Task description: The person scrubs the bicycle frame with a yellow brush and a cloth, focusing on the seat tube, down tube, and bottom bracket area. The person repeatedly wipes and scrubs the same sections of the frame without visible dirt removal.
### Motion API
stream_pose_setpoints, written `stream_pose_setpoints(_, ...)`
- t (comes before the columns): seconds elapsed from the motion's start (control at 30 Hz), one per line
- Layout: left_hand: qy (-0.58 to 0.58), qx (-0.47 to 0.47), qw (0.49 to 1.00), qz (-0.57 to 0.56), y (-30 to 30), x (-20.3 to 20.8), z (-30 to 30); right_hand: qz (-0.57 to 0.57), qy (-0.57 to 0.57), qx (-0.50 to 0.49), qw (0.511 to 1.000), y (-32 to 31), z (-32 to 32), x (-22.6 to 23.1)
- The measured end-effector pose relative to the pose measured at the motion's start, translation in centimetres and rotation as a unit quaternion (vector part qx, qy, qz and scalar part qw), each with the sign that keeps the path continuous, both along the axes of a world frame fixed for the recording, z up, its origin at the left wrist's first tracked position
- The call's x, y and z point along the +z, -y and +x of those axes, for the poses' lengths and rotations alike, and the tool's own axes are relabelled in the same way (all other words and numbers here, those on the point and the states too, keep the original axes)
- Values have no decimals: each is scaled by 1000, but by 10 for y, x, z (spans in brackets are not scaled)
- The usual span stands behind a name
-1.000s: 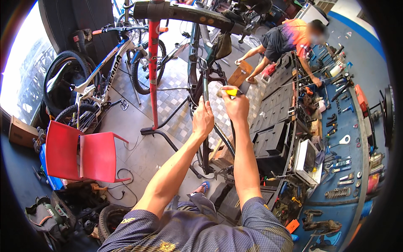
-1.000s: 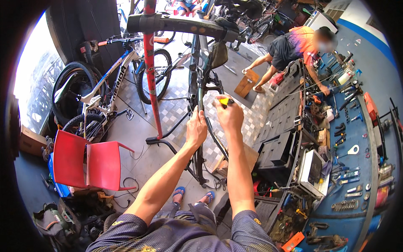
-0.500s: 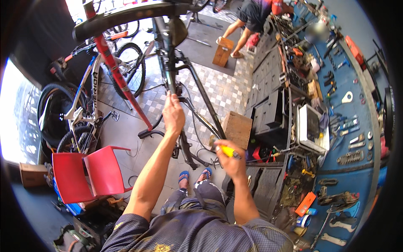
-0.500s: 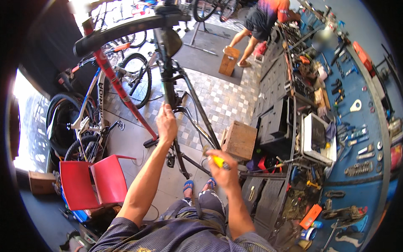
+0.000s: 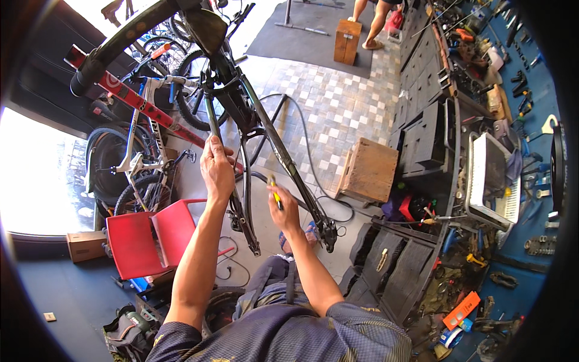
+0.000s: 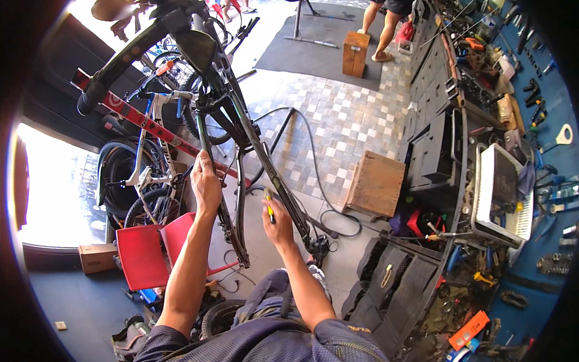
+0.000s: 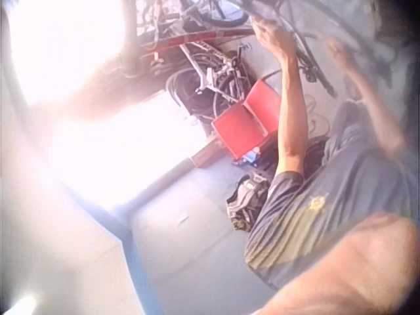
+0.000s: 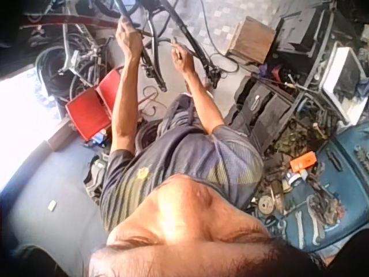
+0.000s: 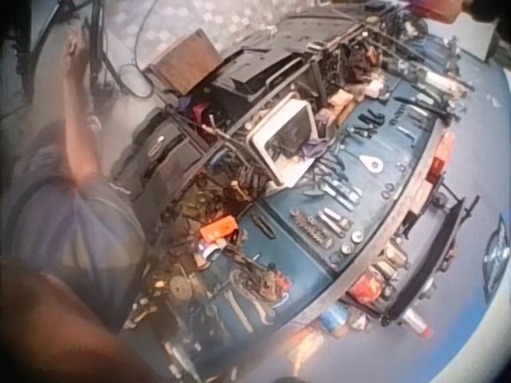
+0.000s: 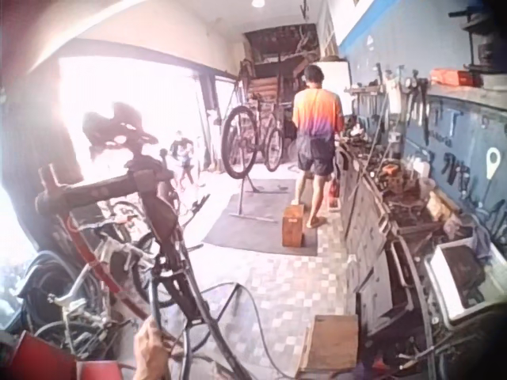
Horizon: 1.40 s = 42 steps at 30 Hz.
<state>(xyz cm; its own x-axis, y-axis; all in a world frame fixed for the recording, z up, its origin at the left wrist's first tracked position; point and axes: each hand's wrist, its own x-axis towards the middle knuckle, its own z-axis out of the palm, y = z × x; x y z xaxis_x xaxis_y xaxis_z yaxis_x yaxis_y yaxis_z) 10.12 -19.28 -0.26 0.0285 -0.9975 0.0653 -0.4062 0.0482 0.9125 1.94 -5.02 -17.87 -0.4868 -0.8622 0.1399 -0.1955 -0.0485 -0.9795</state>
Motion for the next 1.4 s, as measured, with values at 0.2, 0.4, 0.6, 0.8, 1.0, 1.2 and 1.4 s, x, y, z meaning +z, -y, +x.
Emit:
stream_pose_setpoints(0.2,-15,5,1000,11,2,-4,4,-24,56,-54,997,98,6,32)
stream_pose_setpoints(0.4,-8,-3,1000,-6,0,-5,5,-158,-29,-78,984,151,3,52)
stream_pose_setpoints(0.6,-40,2,999,22,-6,3,-1,-126,-24,-73,989,150,4,40)
stream_pose_setpoints(0.8,-14,-7,1000,-1,-5,6,-3,54,7,-39,998,157,-3,63)
stream_pose_setpoints(1.0,-23,-7,1000,-2,-5,7,-1,-237,6,-10,971,162,-15,90)
stream_pose_setpoints(1.2,-28,-21,999,2,-4,8,-2,-161,10,26,987,161,-15,95)
stream_pose_setpoints(1.4,-9,-19,1000,7,-2,4,3,-141,-24,-4,990,164,-15,110)
